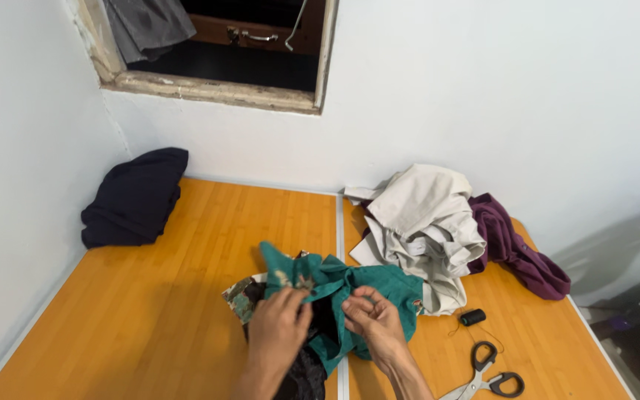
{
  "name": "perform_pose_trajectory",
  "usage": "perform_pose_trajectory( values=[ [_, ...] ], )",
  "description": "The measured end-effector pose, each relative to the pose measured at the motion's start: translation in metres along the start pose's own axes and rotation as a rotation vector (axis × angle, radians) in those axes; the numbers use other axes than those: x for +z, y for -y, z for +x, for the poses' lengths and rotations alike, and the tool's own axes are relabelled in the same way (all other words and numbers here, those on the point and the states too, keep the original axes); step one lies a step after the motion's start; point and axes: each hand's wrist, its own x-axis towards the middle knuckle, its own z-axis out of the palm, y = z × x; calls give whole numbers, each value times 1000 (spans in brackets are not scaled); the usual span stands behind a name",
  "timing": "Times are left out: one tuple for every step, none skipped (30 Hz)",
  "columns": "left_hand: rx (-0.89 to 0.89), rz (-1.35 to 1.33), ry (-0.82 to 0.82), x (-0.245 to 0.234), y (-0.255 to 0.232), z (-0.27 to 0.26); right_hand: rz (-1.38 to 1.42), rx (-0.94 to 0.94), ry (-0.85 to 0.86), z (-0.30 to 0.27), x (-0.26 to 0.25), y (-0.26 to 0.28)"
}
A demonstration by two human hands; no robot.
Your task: The person folds a green patterned shirt and a purple shirt on a wooden table. They button the shirts, align the fabric, fold the sleeves and body, and place the folded items on the table.
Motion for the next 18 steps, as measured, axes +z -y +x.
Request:
perform_pose_trajectory(
  values=[
    [-26, -72, 9, 0, -6, -7, 22, -23, 10, -1, 0, -2],
    [-45, -146, 12, 1, -13, -11, 16, -21, 9, 1, 0, -1],
    [-63, -220, 16, 3, -16, -11, 10, -19, 8, 3, 0, -1],
    [-264, -352, 130, 7, -19, -12, 3, -11, 5, 2, -2, -3],
    [-465, -482, 245, 11, -20, -13, 3, 12, -12, 2, -3, -5],
    [-666, -612, 362, 16, -19, -13, 2, 35, -29, 0, -5, -7],
    [-673, -683, 364, 21, -18, -14, 0, 57, -47, -2, -7, -9],
    [-678, -754, 363, 27, -15, -13, 16, 43, -30, -3, -8, -9],
    [-682, -824, 362, 32, -13, -12, 31, 29, -13, -4, -10, -9],
    [-690, -891, 362, 36, -11, -12, 48, 17, 5, -7, -10, -10],
    [-698, -957, 362, 39, -9, -12, 28, 24, 14, -9, -10, -9],
    [-702, -1024, 363, 42, -9, -11, 9, 28, 21, -10, -11, -8],
    [-675, -965, 331, 43, -9, -9, -10, 32, 27, -10, -11, -6],
    [-651, -905, 299, 43, -11, -10, -38, -20, 59, -12, -12, -5],
    [-627, -845, 267, 42, -14, -10, -67, -72, 91, -13, -12, -4],
    [-545, -717, 178, 39, -16, -9, -96, -122, 126, -13, -11, -3],
    [-462, -589, 92, 34, -18, -8, -109, -100, 94, -14, -9, -3],
    [-377, -461, 7, 29, -21, -7, -122, -79, 62, -15, -8, -3]
  ],
)
